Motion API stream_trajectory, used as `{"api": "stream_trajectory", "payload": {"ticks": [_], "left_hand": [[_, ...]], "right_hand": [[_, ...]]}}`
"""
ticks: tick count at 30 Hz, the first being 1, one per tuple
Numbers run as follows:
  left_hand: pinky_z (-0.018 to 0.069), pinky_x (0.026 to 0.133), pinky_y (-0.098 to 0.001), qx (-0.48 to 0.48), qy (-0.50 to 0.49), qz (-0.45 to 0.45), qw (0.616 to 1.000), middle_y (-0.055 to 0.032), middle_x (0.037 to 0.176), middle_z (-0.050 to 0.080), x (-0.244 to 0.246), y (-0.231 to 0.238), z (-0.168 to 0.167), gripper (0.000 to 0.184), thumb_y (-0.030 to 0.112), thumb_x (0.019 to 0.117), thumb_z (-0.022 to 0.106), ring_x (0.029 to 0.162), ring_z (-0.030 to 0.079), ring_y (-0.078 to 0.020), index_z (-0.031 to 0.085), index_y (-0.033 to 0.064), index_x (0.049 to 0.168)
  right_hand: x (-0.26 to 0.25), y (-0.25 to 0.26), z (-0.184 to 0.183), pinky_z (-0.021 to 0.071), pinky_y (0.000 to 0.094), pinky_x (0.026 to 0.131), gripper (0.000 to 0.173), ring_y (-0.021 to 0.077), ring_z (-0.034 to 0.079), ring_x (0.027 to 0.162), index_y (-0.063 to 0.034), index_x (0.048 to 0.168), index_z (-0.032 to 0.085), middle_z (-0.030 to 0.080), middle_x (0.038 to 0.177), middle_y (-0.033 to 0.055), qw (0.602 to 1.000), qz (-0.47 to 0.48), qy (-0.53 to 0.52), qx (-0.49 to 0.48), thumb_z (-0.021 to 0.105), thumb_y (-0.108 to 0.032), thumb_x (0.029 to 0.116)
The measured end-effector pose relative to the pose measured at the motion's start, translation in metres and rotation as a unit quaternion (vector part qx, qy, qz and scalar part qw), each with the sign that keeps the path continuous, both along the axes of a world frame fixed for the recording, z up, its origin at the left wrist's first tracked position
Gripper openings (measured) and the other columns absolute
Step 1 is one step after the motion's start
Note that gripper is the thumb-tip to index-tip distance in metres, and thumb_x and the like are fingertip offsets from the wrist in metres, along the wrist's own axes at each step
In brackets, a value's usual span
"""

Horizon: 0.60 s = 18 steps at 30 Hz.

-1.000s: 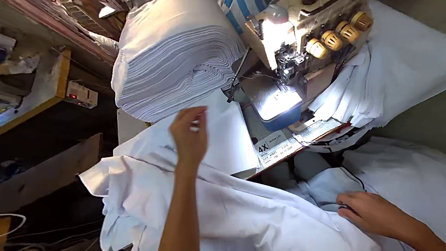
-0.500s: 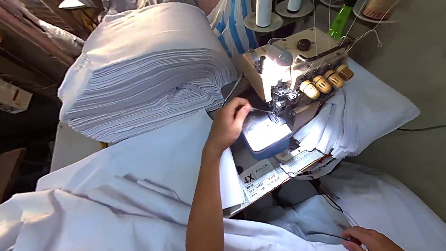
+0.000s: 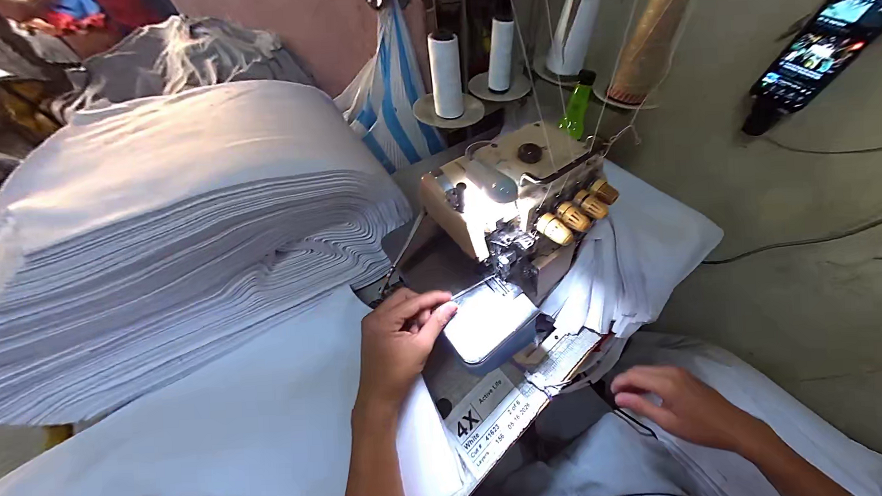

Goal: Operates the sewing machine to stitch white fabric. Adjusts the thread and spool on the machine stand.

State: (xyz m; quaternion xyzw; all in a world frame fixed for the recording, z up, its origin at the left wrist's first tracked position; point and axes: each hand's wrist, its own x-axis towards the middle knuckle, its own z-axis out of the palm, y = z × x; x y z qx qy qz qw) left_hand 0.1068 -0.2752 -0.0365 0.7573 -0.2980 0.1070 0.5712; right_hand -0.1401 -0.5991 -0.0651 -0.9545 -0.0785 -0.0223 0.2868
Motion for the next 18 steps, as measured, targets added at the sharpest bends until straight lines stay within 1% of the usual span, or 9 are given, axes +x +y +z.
{"api": "stream_trajectory", "payload": {"ticks": [2, 4, 6, 8, 11, 12, 14, 16, 18], "left_hand": [[0.041, 0.059, -0.0088, 0.049, -0.046, 0.036, 0.997, 0.007, 0.075, 0.062, 0.001, 0.005, 0.002, 0.02, 0.028, 0.0896, 0.075, 0.064, 0.05, 0.0081, 0.08, 0.0088, 0.092], [0.0374, 0.057, -0.0087, 0.067, -0.077, 0.057, 0.993, 0.0073, 0.07, 0.059, 0.001, 0.008, 0.004, 0.024, 0.03, 0.0896, 0.074, 0.062, 0.046, 0.0091, 0.079, 0.0069, 0.091], [0.0342, 0.056, -0.0099, 0.072, -0.104, 0.074, 0.989, 0.0059, 0.066, 0.057, 0.002, 0.01, 0.003, 0.03, 0.034, 0.09, 0.074, 0.059, 0.043, 0.0084, 0.079, 0.0045, 0.093], [0.0334, 0.055, -0.0108, 0.077, -0.13, 0.097, 0.984, 0.0029, 0.064, 0.057, 0.003, 0.008, 0.002, 0.034, 0.035, 0.0907, 0.072, 0.058, 0.042, 0.0073, 0.077, 0.0014, 0.092], [0.0327, 0.053, -0.0133, 0.1, -0.158, 0.139, 0.973, -0.0002, 0.061, 0.054, 0.001, 0.006, 0.0, 0.04, 0.038, 0.0916, 0.071, 0.055, 0.04, 0.0034, 0.075, -0.0017, 0.09], [0.0329, 0.053, -0.0155, 0.112, -0.168, 0.154, 0.967, -0.0015, 0.06, 0.053, 0.0, 0.006, 0.0, 0.042, 0.039, 0.0921, 0.07, 0.054, 0.04, 0.001, 0.074, -0.0021, 0.089], [0.0345, 0.051, -0.0212, 0.142, -0.189, 0.175, 0.956, -0.0057, 0.06, 0.055, 0.0, 0.007, 0.0, 0.044, 0.04, 0.094, 0.066, 0.052, 0.042, -0.0055, 0.072, -0.0022, 0.084], [0.0367, 0.051, -0.026, 0.165, -0.202, 0.18, 0.948, -0.0087, 0.059, 0.056, -0.002, 0.006, -0.001, 0.047, 0.039, 0.0968, 0.062, 0.051, 0.045, -0.0111, 0.069, -0.0018, 0.075], [0.0376, 0.05, -0.0279, 0.166, -0.204, 0.17, 0.95, -0.0094, 0.057, 0.054, -0.001, 0.005, -0.002, 0.051, 0.037, 0.0991, 0.059, 0.05, 0.047, -0.0131, 0.061, -0.0013, 0.065]], "right_hand": [[0.028, -0.008, 0.023, 0.0608, 0.0347, 0.072, 0.03, 0.0142, 0.072, 0.079, -0.0071, 0.104, 0.075, 0.074, 0.09, 0.0052, 0.996, -0.043, -0.071, 0.023, 0.057, -0.031, 0.1029], [0.057, -0.015, 0.042, 0.0594, 0.0266, 0.069, 0.028, 0.008, 0.069, 0.074, -0.0009, 0.106, 0.072, 0.072, 0.086, 0.0051, 0.983, -0.108, -0.108, 0.103, 0.057, -0.024, 0.1029], [0.087, -0.016, 0.058, 0.0581, 0.0224, 0.062, 0.025, 0.0045, 0.067, 0.067, 0.0024, 0.107, 0.068, 0.071, 0.085, 0.0037, 0.956, -0.184, -0.098, 0.208, 0.056, -0.019, 0.1042], [0.119, -0.014, 0.068, 0.056, 0.0219, 0.053, 0.02, 0.0069, 0.067, 0.063, 0.0023, 0.114, 0.063, 0.073, 0.096, 0.007, 0.909, -0.253, -0.049, 0.327, 0.055, -0.014, 0.1052], [0.155, -0.005, 0.056, 0.0528, 0.0227, 0.045, 0.022, 0.0109, 0.067, 0.058, -0.0016, 0.12, 0.055, 0.071, 0.1, 0.0093, 0.828, -0.304, -0.025, 0.471, 0.062, -0.003, 0.0999], [0.161, -0.001, 0.051, 0.0536, 0.0232, 0.045, 0.026, 0.012, 0.067, 0.058, -0.0012, 0.12, 0.055, 0.07, 0.101, 0.0108, 0.814, -0.309, -0.035, 0.491, 0.066, 0.0, 0.0968], [0.167, 0.004, 0.046, 0.0561, 0.0237, 0.047, 0.031, 0.013, 0.067, 0.059, 0.0007, 0.123, 0.055, 0.067, 0.105, 0.0126, 0.81, -0.303, -0.047, 0.501, 0.067, 0.003, 0.0946], [0.17, 0.005, 0.042, 0.0604, 0.0259, 0.055, 0.028, 0.0134, 0.068, 0.063, 0.0031, 0.121, 0.054, 0.065, 0.103, 0.0129, 0.821, -0.292, -0.049, 0.489, 0.066, 0.004, 0.0952], [0.172, 0.001, 0.04, 0.0619, 0.0279, 0.062, 0.022, 0.0134, 0.068, 0.067, 0.0021, 0.115, 0.054, 0.064, 0.1, 0.011, 0.826, -0.275, -0.045, 0.49, 0.064, 0.004, 0.0961]]}}
